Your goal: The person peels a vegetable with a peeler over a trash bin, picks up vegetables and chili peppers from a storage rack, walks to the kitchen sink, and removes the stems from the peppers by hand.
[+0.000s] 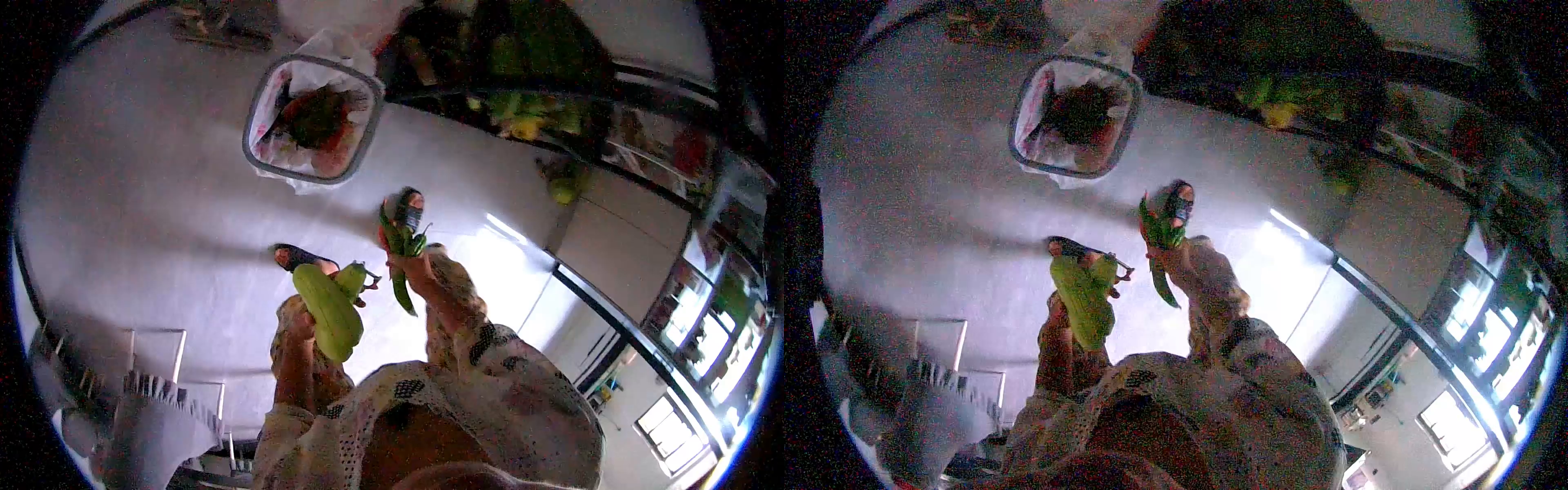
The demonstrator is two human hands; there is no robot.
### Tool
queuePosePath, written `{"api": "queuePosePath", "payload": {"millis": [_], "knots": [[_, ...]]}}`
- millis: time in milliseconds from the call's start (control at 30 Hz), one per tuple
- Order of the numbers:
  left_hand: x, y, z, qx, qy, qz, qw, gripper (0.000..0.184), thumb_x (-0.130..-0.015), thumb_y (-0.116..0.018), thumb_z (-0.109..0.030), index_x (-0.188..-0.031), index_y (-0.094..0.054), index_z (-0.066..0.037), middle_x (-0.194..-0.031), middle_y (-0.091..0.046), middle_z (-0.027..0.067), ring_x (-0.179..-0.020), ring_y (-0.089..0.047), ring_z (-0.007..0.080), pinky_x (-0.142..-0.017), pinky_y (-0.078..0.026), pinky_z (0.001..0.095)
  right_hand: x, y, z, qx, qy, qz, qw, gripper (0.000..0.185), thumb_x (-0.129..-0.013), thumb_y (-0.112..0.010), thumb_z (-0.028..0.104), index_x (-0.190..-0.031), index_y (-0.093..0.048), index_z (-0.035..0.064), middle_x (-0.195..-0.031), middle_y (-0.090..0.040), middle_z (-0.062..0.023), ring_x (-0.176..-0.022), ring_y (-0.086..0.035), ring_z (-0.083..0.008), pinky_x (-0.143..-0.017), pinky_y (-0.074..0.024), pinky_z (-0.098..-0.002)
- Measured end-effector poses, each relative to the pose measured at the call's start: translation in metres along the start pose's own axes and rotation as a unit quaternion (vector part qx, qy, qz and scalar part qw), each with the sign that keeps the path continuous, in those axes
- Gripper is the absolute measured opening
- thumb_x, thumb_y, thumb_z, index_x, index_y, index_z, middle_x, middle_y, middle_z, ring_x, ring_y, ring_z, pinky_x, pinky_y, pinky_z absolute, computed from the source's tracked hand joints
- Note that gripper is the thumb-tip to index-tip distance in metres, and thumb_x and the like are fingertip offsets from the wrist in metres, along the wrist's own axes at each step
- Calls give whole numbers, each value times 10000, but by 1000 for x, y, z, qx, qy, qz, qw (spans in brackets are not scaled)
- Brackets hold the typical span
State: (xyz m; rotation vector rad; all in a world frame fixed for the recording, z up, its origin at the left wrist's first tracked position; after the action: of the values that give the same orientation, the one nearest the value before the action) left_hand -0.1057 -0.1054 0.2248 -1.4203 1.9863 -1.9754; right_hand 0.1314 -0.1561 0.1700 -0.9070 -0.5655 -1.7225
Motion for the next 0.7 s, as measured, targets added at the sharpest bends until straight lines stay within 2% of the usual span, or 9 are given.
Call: {"api": "queuePosePath", "payload": {"millis": [67,100,167,233,267,300,400,533,700], "knots": [[39,-53,-7,-29,21,-57,998,405,-872,-542,-381,-1040,-533,-13,-846,-625,110,-754,-613,196,-590,-525,357,75,18,32,-9,-64,-30,997,212,-835,-620,177,-969,-580,16,-801,-629,-93,-658,-607,-180,-573,-499,-319],[59,-109,-40,-56,101,-251,961,561,-876,-514,-430,-1204,-480,23,-1055,-585,213,-836,-619,321,-677,-529,418,96,26,34,-16,-95,-42,995,231,-855,-605,190,-1000,-573,13,-815,-632,-102,-658,-613,-183,-570,-502,-314],[88,-123,-38,0,74,-131,989,601,-845,-548,-430,-1234,-436,15,-1101,-541,214,-893,-581,331,-711,-518,433,121,56,20,-83,-86,34,992,239,-828,-641,159,-1001,-579,6,-826,-632,-107,-656,-619,-207,-580,-510,-334],[112,-128,-42,48,72,-17,996,654,-815,-582,-430,-1263,-391,7,-1147,-497,216,-950,-543,340,-745,-506,449,173,48,92,16,71,-48,996,250,-781,-680,112,-984,-584,2,-860,-623,-94,-717,-612,-190,-618,-509,-335],[125,-133,-49,54,81,12,995,685,-799,-599,-429,-1278,-369,3,-1170,-476,217,-978,-524,345,-762,-500,456,214,42,131,-152,-29,2,988,304,-742,-710,89,-1000,-576,0,-903,-607,-70,-798,-585,-151,-670,-500,-311],[137,-137,-61,60,93,51,993,718,-784,-615,-429,-1293,-346,-1,-1193,-454,218,-1006,-505,350,-779,-494,464,223,65,111,-75,39,-89,992,304,-728,-709,71,-996,-581,6,-888,-605,-62,-769,-578,-151,-648,-499,-319],[150,-159,-96,50,141,134,980,826,-738,-666,-429,-1337,-280,-13,-1263,-388,220,-1092,-448,364,-830,-476,487,296,107,99,-189,54,-158,968,160,-773,-632,75,-899,-570,-1,-756,-603,-107,-575,-575,-192,-512,-480,-333],[160,-193,-122,-6,213,223,951,986,-677,-734,-428,-1397,-190,-29,-1355,-300,223,-1205,-371,383,-898,-453,517,378,130,11,-314,72,-298,899,207,-760,-631,67,-943,-559,3,-744,-597,-118,-604,-581,-231,-495,-483,-351],[153,-202,-115,-92,224,327,914,974,-733,-626,-591,-1393,-210,-8,-1340,-318,270,-1183,-426,397,-910,-461,459,450,119,-118,-396,128,-395,819,351,-757,-545,33,-1099,-596,92,-741,-578,-33,-556,-519,-162,-482,-440,-294]]}}
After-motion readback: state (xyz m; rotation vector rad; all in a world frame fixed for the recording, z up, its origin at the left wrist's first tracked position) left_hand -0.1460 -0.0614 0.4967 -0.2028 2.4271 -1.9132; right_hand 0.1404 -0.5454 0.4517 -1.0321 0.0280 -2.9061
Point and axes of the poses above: each hand's wrist, its own x-axis away from the middle knuckle, its own y-axis out of the back of the hand, z = x × y, the point moved 1 cm from there along -x, towards the middle knuckle
